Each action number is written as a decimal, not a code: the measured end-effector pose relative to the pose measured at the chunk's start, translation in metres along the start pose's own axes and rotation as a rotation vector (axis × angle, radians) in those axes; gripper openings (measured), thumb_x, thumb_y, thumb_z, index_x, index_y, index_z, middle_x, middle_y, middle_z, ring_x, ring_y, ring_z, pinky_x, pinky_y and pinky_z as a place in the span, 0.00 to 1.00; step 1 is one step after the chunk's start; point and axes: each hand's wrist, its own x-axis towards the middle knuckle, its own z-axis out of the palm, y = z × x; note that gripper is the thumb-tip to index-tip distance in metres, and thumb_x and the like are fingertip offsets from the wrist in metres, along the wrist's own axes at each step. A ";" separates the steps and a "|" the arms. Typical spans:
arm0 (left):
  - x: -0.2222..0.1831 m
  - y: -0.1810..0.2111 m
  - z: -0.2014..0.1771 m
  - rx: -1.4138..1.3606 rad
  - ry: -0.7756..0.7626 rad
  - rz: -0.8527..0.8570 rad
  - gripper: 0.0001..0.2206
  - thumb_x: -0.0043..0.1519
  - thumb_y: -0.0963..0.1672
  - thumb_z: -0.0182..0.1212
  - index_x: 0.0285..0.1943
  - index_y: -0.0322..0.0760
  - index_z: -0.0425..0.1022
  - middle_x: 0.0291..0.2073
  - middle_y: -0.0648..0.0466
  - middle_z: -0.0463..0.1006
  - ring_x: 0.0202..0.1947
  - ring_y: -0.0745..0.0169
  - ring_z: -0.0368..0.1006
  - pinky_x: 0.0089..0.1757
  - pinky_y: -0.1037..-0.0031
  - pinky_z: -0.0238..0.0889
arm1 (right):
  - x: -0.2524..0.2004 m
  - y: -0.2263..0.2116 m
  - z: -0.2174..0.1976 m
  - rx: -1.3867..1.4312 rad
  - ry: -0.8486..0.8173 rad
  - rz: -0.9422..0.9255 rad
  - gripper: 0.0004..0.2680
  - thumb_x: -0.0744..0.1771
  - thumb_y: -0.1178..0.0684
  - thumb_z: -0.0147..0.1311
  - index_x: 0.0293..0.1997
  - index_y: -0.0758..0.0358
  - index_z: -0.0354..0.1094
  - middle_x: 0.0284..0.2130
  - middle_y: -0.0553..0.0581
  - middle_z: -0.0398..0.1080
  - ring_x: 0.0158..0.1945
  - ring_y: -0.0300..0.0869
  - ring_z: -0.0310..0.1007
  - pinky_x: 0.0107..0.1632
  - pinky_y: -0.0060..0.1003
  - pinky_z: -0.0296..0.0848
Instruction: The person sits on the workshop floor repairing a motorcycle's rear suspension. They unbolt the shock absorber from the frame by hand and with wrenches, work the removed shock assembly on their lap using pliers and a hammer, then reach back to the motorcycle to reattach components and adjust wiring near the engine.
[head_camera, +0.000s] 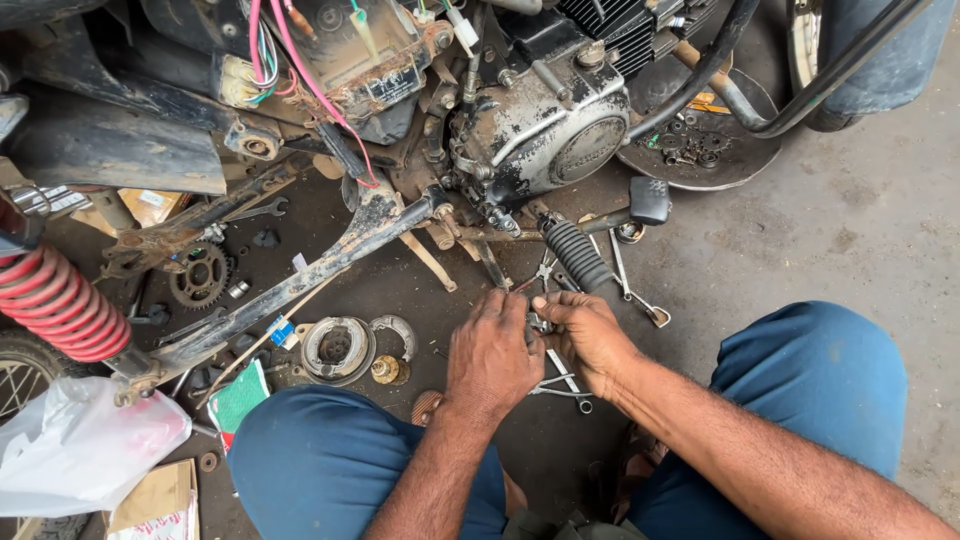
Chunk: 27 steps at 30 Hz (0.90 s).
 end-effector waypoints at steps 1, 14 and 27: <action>0.000 0.000 0.000 0.000 0.000 -0.002 0.17 0.52 0.40 0.67 0.49 0.27 0.70 0.41 0.40 0.73 0.45 0.42 0.77 0.43 0.58 0.74 | 0.000 0.000 0.000 -0.001 -0.001 0.002 0.05 0.67 0.58 0.55 0.42 0.71 0.70 0.35 0.58 0.72 0.37 0.41 0.73 0.41 0.36 0.77; 0.003 -0.003 0.010 0.249 -0.102 0.069 0.18 0.56 0.44 0.68 0.47 0.24 0.70 0.41 0.38 0.75 0.47 0.42 0.77 0.38 0.63 0.76 | -0.005 -0.002 0.005 -0.035 0.024 0.033 0.06 0.68 0.57 0.53 0.43 0.71 0.70 0.37 0.59 0.72 0.41 0.42 0.73 0.45 0.39 0.76; 0.002 -0.011 0.020 0.244 -0.061 0.061 0.10 0.59 0.42 0.65 0.42 0.27 0.72 0.37 0.39 0.78 0.39 0.46 0.81 0.37 0.62 0.76 | 0.002 0.010 -0.004 -0.030 0.034 0.016 0.05 0.67 0.58 0.56 0.41 0.70 0.70 0.34 0.56 0.72 0.38 0.41 0.73 0.43 0.39 0.77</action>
